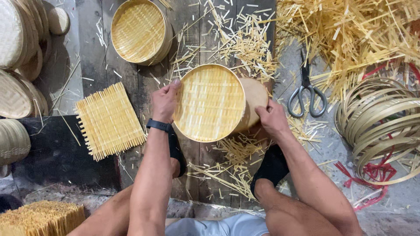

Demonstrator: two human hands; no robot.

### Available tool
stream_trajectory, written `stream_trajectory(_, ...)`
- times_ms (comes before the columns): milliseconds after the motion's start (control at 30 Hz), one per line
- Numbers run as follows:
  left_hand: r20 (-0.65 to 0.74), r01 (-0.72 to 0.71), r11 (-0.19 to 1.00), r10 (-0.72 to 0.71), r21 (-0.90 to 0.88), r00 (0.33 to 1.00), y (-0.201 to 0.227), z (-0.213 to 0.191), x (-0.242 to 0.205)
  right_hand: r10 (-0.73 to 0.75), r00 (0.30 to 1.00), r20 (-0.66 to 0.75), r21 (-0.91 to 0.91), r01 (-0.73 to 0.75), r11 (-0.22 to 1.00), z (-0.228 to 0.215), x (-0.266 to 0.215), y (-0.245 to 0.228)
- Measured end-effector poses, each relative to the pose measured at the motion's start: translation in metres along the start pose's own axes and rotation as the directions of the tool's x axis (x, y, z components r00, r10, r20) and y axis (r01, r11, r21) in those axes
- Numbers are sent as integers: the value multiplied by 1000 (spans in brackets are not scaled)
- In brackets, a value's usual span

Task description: The person assembles a bamboo basket by inserting a woven base into a circular frame, securing it with bamboo strips and a wooden block, and trimming the edges using shears.

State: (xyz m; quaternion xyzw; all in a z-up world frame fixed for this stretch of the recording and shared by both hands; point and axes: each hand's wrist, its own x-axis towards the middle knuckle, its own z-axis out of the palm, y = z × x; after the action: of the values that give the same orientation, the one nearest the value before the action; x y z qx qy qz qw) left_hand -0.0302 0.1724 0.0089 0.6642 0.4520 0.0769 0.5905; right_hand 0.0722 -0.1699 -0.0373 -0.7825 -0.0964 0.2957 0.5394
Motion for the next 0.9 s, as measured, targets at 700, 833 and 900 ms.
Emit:
stream_trajectory(700, 660, -869, 198, 581, 452, 476, -50, 128, -154, -219, 939, -266, -298, 136, 945, 34, -106, 74)
stream_trajectory(833, 654, -854, 78, 609, 514, 449, -73, 83, -102, -92, 965, -247, -283, 19, 959, 36, -108, 75)
stream_trajectory(900, 600, -894, 122, 701, 432, 385, -68, 46, -48, -93, 966, -242, -319, 12, 948, 38, -105, 79)
